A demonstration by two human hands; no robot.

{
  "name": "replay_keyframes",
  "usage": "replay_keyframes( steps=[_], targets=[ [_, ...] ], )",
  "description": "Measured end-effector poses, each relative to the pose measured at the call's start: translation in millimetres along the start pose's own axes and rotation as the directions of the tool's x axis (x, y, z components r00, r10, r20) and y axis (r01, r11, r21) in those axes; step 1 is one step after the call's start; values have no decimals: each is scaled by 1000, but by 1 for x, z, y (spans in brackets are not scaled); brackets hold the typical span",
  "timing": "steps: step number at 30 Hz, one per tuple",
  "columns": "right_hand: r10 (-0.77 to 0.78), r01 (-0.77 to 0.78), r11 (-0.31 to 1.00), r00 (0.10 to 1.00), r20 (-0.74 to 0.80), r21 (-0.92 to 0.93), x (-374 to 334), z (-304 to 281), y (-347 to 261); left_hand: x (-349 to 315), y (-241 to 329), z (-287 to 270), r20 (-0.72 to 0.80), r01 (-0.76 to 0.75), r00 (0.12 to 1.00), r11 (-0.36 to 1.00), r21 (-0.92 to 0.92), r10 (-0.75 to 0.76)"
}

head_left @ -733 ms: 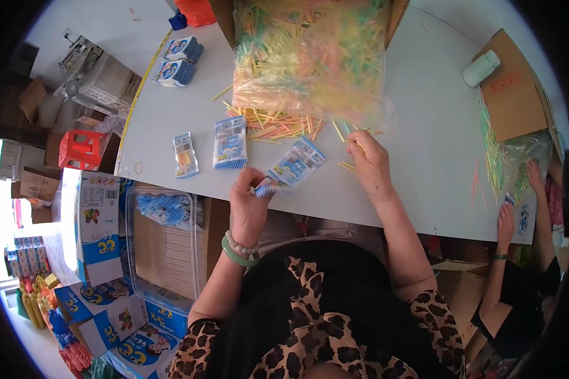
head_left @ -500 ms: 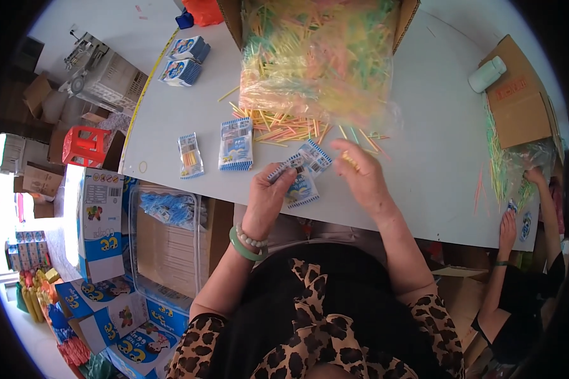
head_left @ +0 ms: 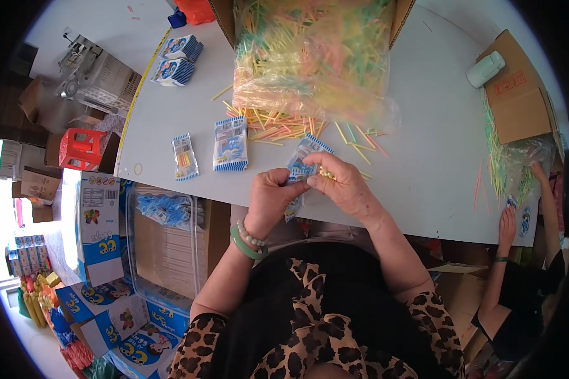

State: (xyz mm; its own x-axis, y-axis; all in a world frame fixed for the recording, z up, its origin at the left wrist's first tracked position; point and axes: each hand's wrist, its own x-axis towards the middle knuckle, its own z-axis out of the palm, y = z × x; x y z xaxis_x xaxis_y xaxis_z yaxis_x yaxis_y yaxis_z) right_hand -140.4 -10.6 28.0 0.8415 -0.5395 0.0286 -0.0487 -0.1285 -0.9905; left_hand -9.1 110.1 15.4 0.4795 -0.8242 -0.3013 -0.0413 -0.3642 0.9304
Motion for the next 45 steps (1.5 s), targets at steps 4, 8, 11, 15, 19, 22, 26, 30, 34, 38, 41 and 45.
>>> replay_keyframes(
  steps=[4,8,11,15,19,22,26,30,34,38,41,45],
  targets=[
    [-23,30,989,998,50,-146,0,0,13,2,-10,10,-16,-87,996,977,-196,86],
    [-14,-6,988,992,-125,-154,0,4,16,-1,-14,11,-115,-265,961,958,-111,253],
    [-102,87,993,969,-224,-76,-5,7,21,-7,-13,6,-109,-124,989,967,-221,102],
    [-398,297,819,911,-112,-492,-4,-4,44,-9,-17,5,-117,-79,992,937,-341,41],
    [-108,59,977,965,-239,-204,-8,-8,25,-10,-13,8,-170,-112,983,956,-271,67],
    [-55,187,919,933,-356,348,5,-12,-9,-12,-11,10,-146,-147,981,981,-128,128],
    [-201,298,910,925,-321,288,16,8,-29,-11,-7,14,-28,-153,988,983,-106,151],
    [-258,383,877,885,-388,291,16,15,-20,-12,-7,15,40,-235,971,971,-39,237],
    [-141,314,871,897,-418,379,10,11,-20,-16,1,19,2,-82,996,960,-268,85],
    [-101,323,867,860,-500,380,6,5,-11,-16,-8,12,10,-83,996,974,-209,87],
    [-188,216,977,852,-488,1,-1,-1,11,-17,-6,10,-59,-124,991,979,-162,116],
    [-320,140,700,938,-132,-700,-12,-6,41,-20,5,8,-69,-38,997,982,-185,26]
  ],
)
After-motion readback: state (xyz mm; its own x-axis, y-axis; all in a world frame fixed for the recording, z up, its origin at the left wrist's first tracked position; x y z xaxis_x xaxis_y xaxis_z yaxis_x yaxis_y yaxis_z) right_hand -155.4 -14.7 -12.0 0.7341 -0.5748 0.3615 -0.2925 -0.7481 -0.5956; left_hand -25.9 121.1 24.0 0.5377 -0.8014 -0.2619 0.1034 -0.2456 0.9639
